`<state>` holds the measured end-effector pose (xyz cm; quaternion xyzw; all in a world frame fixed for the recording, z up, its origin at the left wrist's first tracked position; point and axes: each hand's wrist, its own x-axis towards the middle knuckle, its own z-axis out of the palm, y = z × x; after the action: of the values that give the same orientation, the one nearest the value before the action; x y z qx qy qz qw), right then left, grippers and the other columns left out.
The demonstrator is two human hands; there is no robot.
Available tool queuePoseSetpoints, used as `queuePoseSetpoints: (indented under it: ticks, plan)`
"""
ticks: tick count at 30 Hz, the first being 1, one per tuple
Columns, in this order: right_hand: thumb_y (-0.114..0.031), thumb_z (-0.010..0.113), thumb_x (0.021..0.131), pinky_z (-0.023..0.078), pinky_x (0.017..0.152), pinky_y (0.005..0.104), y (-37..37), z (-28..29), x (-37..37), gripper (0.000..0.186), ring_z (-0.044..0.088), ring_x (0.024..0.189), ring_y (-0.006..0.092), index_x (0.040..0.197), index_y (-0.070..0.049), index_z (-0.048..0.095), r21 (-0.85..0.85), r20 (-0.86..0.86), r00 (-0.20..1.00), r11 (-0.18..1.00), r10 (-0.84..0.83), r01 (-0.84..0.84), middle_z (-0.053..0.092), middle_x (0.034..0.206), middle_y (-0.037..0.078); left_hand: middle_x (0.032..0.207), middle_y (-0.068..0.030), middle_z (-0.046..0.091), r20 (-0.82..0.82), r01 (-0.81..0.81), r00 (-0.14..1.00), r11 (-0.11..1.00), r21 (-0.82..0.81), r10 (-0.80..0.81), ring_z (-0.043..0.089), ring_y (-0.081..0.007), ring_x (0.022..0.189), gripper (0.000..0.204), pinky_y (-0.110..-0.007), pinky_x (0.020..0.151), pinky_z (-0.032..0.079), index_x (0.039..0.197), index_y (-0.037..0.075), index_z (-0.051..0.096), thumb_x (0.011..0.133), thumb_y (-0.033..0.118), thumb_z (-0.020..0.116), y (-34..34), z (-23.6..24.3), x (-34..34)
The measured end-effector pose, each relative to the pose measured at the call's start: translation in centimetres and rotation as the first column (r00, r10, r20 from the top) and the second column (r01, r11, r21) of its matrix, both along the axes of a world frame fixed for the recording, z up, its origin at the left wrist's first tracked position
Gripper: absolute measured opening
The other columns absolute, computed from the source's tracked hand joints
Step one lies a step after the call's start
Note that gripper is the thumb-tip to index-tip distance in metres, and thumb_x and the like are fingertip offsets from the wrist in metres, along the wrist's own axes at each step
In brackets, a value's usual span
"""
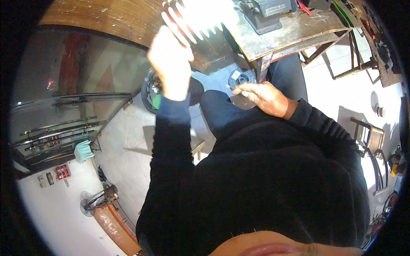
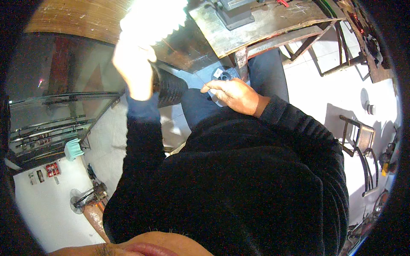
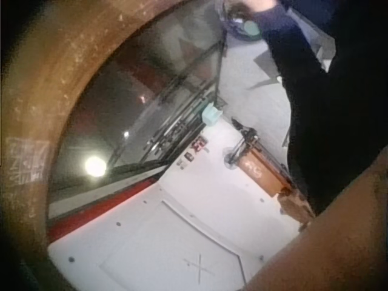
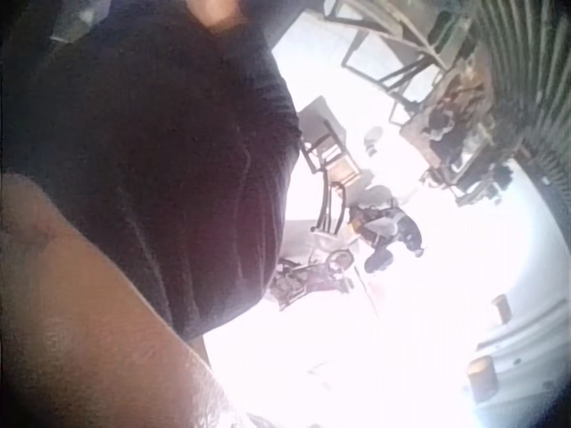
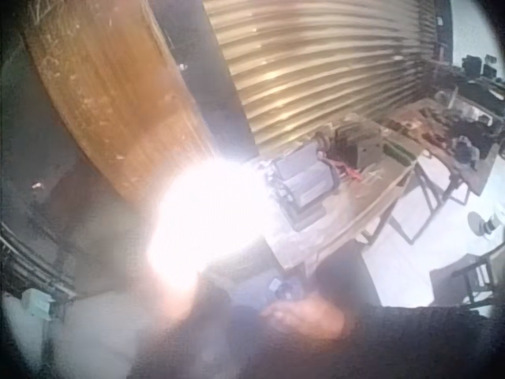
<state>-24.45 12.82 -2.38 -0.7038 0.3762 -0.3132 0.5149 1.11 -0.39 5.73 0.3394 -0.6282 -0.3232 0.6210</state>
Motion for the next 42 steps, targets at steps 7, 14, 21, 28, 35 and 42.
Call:
queuePoseSetpoints:
  ticks: [7, 14, 21, 28, 35, 42]
  plan:
    - [-0.012, 0.053, 0.112, 0.056, 0.093, 0.0366, 0.2, 0.1, 0.0, 0.027, 0.074, 0.101, 0.0268, 0.133, -0.004, 0.069, 0.032, -0.015, 1.0, 0.999, -0.012, 0.012, 0.076, 0.114, 0.016, 0.09, -0.0071, 0.069, 0.178, -0.147, 0.972, 0.988, -0.044, 0.153, 0.067, -0.0159, 0.075, 0.019, -0.032, 0.061, 0.054, 0.102, 0.003, 0.067, 0.108, 0.018, 0.058, -10.8, 3.2, -0.5]
    - [-0.013, 0.054, 0.112, 0.055, 0.094, 0.0361, 0.0, 0.1, 0.0, 0.026, 0.074, 0.105, 0.0283, 0.132, -0.004, 0.07, 0.026, -0.016, 1.0, 1.0, -0.012, 0.013, 0.076, 0.116, 0.017, 0.074, -0.002, 0.061, 0.059, -0.084, 0.996, 0.975, 0.206, 0.074, 0.059, -0.0094, 0.058, 0.016, -0.026, 0.049, 0.046, 0.086, 0.004, 0.06, 0.101, 0.003, 0.059, 2.1, -4.6, -1.5]
    - [-0.012, 0.053, 0.113, 0.053, 0.101, 0.0339, 0.1, 0.6, 0.0, 0.028, 0.073, 0.114, 0.0275, 0.133, -0.001, 0.068, 0.03, -0.056, 0.998, 0.999, 0.018, -0.016, 0.076, 0.123, 0.017, 0.075, -0.005, 0.065, 0.051, -0.003, 0.999, 0.998, -0.062, 0.007, 0.061, -0.0137, 0.061, 0.025, -0.029, 0.053, 0.049, 0.096, 0.003, 0.068, 0.112, 0.015, 0.054, -6.9, 4.5, 1.2]
    - [-0.016, 0.054, 0.112, 0.057, 0.083, 0.0389, 0.1, -0.4, 0.1, 0.027, 0.072, 0.086, 0.0289, 0.131, -0.006, 0.07, -0.1, 0.007, 0.999, 0.994, -0.048, 0.048, 0.073, 0.1, 0.018, 0.081, -0.007, 0.068, -0.028, -0.035, 0.998, 0.941, 0.336, 0.048, 0.065, -0.0157, 0.07, 0.014, -0.029, 0.063, 0.053, 0.1, 0.001, 0.068, 0.105, 0.006, 0.055, -7.3, -4.0, -0.8]
    - [-0.016, 0.053, 0.113, 0.057, 0.085, 0.0386, 0.0, -0.8, 0.2, 0.027, 0.073, 0.089, 0.0278, 0.131, -0.005, 0.07, -0.024, 0.031, 0.999, 1.0, 0.005, -0.004, 0.074, 0.101, 0.018, 0.078, -0.005, 0.064, 0.132, -0.058, 0.989, 0.998, -0.014, 0.059, 0.064, -0.0154, 0.071, 0.011, -0.029, 0.063, 0.052, 0.09, 0.003, 0.063, 0.101, 0.007, 0.062, -0.2, -1.2, 0.8]
    - [-0.013, 0.054, 0.111, 0.057, 0.088, 0.0398, 0.2, -0.5, 0.1, 0.025, 0.073, 0.095, 0.0339, 0.131, -0.006, 0.069, -0.054, 0.036, 0.999, 0.998, -0.028, 0.029, 0.074, 0.106, 0.018, 0.088, -0.0079, 0.071, 0.44, -0.126, 0.875, 0.973, -0.193, 0.201, 0.067, -0.0153, 0.077, 0.013, -0.029, 0.065, 0.054, 0.098, 0.0, 0.066, 0.105, 0.009, 0.06, -11.2, 4.1, 1.0]
